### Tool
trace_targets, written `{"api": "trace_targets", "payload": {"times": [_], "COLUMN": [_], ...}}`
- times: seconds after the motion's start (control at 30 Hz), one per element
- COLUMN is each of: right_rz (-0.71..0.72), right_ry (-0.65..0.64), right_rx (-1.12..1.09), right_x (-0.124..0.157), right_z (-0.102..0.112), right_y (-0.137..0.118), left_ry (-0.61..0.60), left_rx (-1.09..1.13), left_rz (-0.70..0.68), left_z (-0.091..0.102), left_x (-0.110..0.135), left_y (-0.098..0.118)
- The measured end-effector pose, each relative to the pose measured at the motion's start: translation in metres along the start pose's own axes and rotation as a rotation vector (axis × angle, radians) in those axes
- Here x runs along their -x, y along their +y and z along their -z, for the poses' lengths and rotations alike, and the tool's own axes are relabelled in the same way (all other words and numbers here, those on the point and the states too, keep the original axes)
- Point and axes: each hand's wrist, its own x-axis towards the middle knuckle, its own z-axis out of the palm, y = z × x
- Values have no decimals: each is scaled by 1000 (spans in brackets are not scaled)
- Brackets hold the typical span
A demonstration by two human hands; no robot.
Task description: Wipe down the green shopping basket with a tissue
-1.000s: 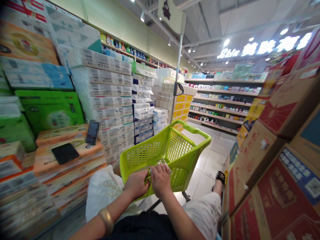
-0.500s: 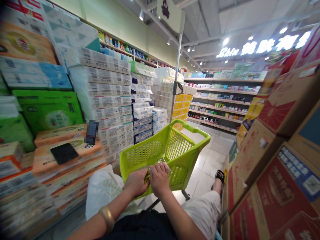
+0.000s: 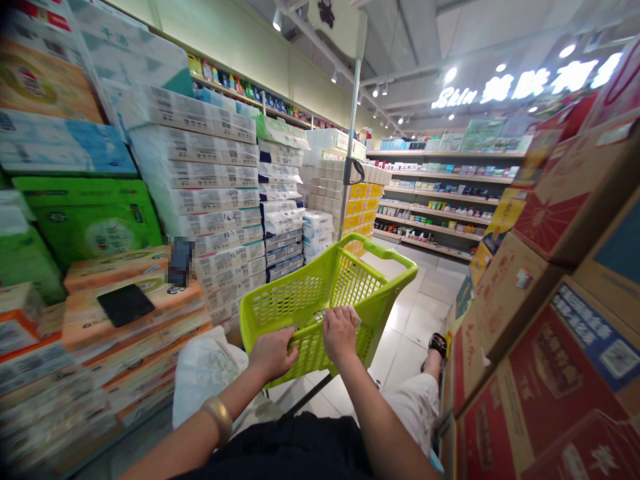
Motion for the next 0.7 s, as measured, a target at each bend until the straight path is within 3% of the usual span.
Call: {"api": "trace_targets", "payload": {"times": [0.1,0.17,0.27,0.37,0.47,0.57,0.7], "right_rz": [87,159,188,110,43,-37,65], "right_ry": [-49,-88,-109,-75,-40,7,-34], "right_rx": [-69,-82,-45,-1,20,29,-50], "right_x": [10,10,-1,-14,-18,-12,2], "right_z": [-7,-5,5,16,16,3,-17], "right_y": [-22,-22,-1,26,33,12,-26], "left_ry": [2,2,9,22,33,29,8], "left_rx": [10,19,22,18,10,9,24], "left_rz": [-1,8,14,18,15,15,41], "left_z": [1,1,2,3,2,3,5], "left_x": [-1,0,0,-1,-4,-8,-11], "left_y": [-6,-11,-17,-20,-19,-18,-17]}}
